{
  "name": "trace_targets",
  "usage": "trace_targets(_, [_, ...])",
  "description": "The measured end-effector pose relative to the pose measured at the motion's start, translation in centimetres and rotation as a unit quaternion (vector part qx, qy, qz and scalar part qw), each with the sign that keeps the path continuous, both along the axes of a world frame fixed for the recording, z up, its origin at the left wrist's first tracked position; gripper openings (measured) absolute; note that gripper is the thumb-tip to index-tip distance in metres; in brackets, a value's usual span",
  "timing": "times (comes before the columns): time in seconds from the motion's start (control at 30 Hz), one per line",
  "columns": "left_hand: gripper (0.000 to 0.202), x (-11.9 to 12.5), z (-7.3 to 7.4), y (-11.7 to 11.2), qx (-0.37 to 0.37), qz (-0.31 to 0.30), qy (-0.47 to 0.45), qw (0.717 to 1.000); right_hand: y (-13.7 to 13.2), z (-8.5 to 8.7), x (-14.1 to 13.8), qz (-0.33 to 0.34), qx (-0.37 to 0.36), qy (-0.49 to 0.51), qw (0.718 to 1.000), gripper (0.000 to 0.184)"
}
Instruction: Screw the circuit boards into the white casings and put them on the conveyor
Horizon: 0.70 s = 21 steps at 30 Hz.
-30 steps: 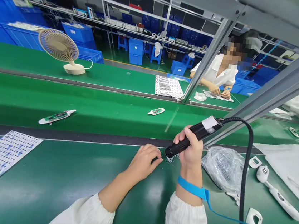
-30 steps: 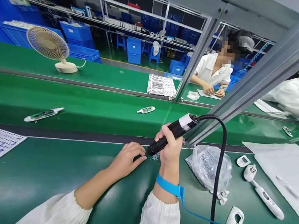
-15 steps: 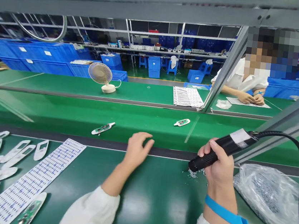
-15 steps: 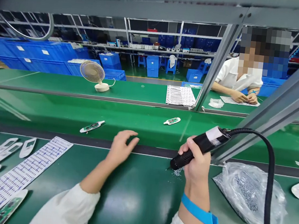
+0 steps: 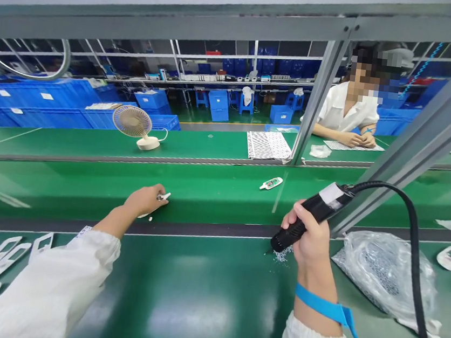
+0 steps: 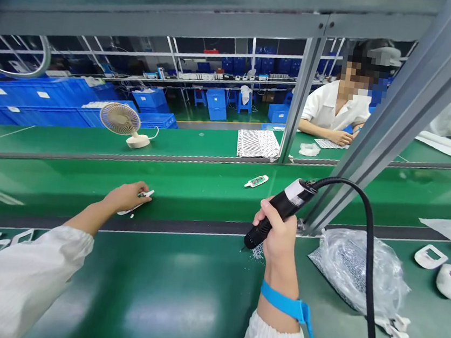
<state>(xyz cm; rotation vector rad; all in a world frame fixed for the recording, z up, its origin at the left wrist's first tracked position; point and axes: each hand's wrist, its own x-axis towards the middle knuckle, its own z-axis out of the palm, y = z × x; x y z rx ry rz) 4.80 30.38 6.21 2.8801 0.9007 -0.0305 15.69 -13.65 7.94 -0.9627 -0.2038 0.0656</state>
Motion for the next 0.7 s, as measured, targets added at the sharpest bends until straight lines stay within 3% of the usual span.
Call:
trace_targets(0.07, [0.048, 0.7, 0.7, -1.4, 0.007, -0.01, -0.024, 1.0, 0.0, 0.1, 0.0, 0.003, 0.0, -0.008, 1.0, 0.02])
trace_targets(0.13, [0.054, 1.0, 1.0, -4.3, -0.035, -0.02, -0.084, 0.996, 0.0, 0.2, -0.1, 0.005, -0.003, -0.022, 1.0, 0.018])
trace_targets(0.2, [0.053, 0.7, 0.4, -8.8, -0.162, -0.027, -0.171, 0.972, 0.0, 0.4, -0.2, 0.006, -0.006, -0.037, 0.999, 0.017])
trace_targets(0.27, [0.045, -0.2, -1.0, -14.4, -0.321, -0.029, -0.232, 0.918, 0.1, 0.6, -0.3, 0.008, -0.01, -0.053, 0.999, 0.016])
trace_targets(0.3, [0.039, -0.8, -1.9, -17.2, -0.362, -0.031, -0.236, 0.901, 0.1, 0.8, -0.4, 0.008, -0.012, -0.063, 0.998, 0.016])
trace_targets(0.37, [0.029, -1.8, -3.7, -21.9, -0.361, -0.053, -0.246, 0.898, 0.4, 1.0, -0.7, 0.016, -0.013, -0.086, 0.996, 0.015])
trace_targets(0.43, [0.024, -2.6, -5.0, -24.9, -0.315, -0.072, -0.251, 0.913, 0.9, 1.2, -1.0, 0.025, -0.013, -0.108, 0.994, 0.014])
trace_targets(0.53, [0.023, -3.0, -5.8, -26.1, -0.252, -0.105, -0.232, 0.933, 2.1, 1.2, -1.7, 0.039, -0.027, -0.126, 0.991, 0.014])
trace_targets(0.7, [0.023, -3.0, -6.1, -25.5, -0.177, -0.185, -0.227, 0.94, 4.2, 0.9, -2.9, 0.057, -0.098, -0.136, 0.984, 0.016])
